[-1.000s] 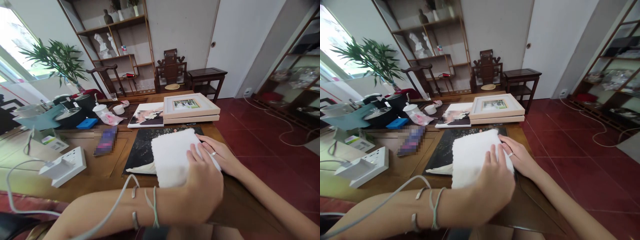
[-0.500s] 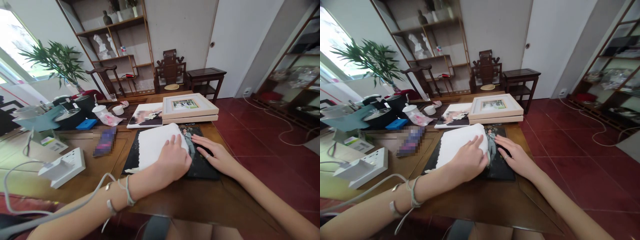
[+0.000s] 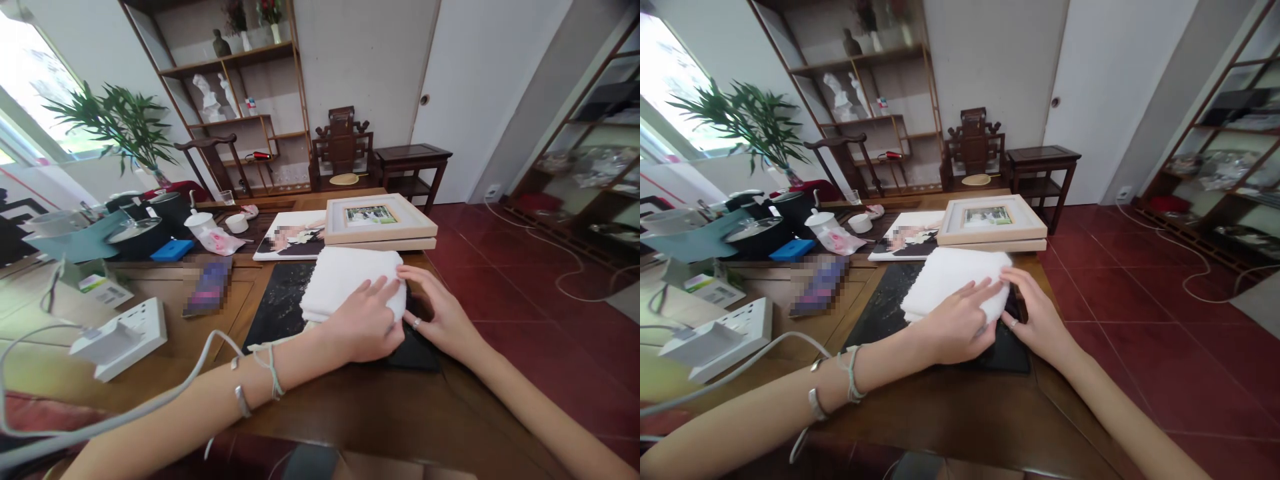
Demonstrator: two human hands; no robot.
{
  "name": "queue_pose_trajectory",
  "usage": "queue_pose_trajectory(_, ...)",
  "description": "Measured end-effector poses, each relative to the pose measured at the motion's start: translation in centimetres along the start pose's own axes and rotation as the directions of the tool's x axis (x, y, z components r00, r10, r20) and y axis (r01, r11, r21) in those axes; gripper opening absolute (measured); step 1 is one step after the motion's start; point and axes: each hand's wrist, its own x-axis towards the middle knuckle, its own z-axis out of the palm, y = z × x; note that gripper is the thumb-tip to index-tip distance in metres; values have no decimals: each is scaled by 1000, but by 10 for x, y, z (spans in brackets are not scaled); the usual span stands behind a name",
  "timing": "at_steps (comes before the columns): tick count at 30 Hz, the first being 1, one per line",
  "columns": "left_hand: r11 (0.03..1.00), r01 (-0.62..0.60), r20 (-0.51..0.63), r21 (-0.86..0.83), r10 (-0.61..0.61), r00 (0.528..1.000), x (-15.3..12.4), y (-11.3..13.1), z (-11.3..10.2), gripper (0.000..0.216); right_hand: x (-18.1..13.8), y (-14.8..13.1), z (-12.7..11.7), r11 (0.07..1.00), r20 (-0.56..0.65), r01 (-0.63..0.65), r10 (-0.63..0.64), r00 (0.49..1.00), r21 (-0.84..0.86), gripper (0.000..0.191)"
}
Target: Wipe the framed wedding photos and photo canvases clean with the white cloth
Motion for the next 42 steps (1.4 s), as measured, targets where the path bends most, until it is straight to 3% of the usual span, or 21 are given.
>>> queue_pose_trajectory(6, 998, 52, 93, 29, -54, 994, -44, 32, -26, 32, -1, 3, 4, 996, 114, 13, -3, 994, -90, 37)
queue_pose_trajectory(9, 992, 112, 96, 51, -116, 989, -63, 32, -33, 30, -2, 4, 5, 995, 147, -3, 17, 989, -96, 34)
queue_pose_trajectory(17, 955, 226, 68, 193, -243, 968, -68, -38, -16, 38, -3, 6, 7, 991, 163, -24, 46, 986, -131, 42)
queue_pose_trajectory(20, 943, 255, 49, 215, -272, 961, -67, -52, -13, 40, -3, 7, 8, 988, 166, -28, 53, 985, -151, 45)
queue_pose_trajectory(24, 961, 234, 44, 147, -242, 969, -84, -25, -16, 36, -2, 7, 8, 987, 172, -27, 54, 984, -157, 45)
queue_pose_trajectory(28, 988, 150, -60, 42, -147, 987, -114, 18, -18, 28, -2, 5, 8, 986, 178, -36, 65, 982, -160, 46)
queue_pose_trajectory(30, 990, 137, -78, 31, -134, 988, -125, 24, -18, 26, -2, 5, 8, 987, 182, -38, 67, 981, -158, 47)
queue_pose_trajectory(33, 982, 176, -38, 69, -174, 984, -127, 7, -19, 28, -3, 5, 8, 987, 180, -39, 67, 981, -153, 46)
queue_pose_trajectory(39, 933, 164, 119, 319, -211, 970, -103, -70, -21, 23, -3, 7, 9, 991, 156, -42, 62, 986, -126, 44)
queue_pose_trajectory(42, 902, 183, 140, 391, -254, 957, -96, -87, -21, 21, -2, 7, 9, 992, 154, -46, 64, 986, -121, 44)
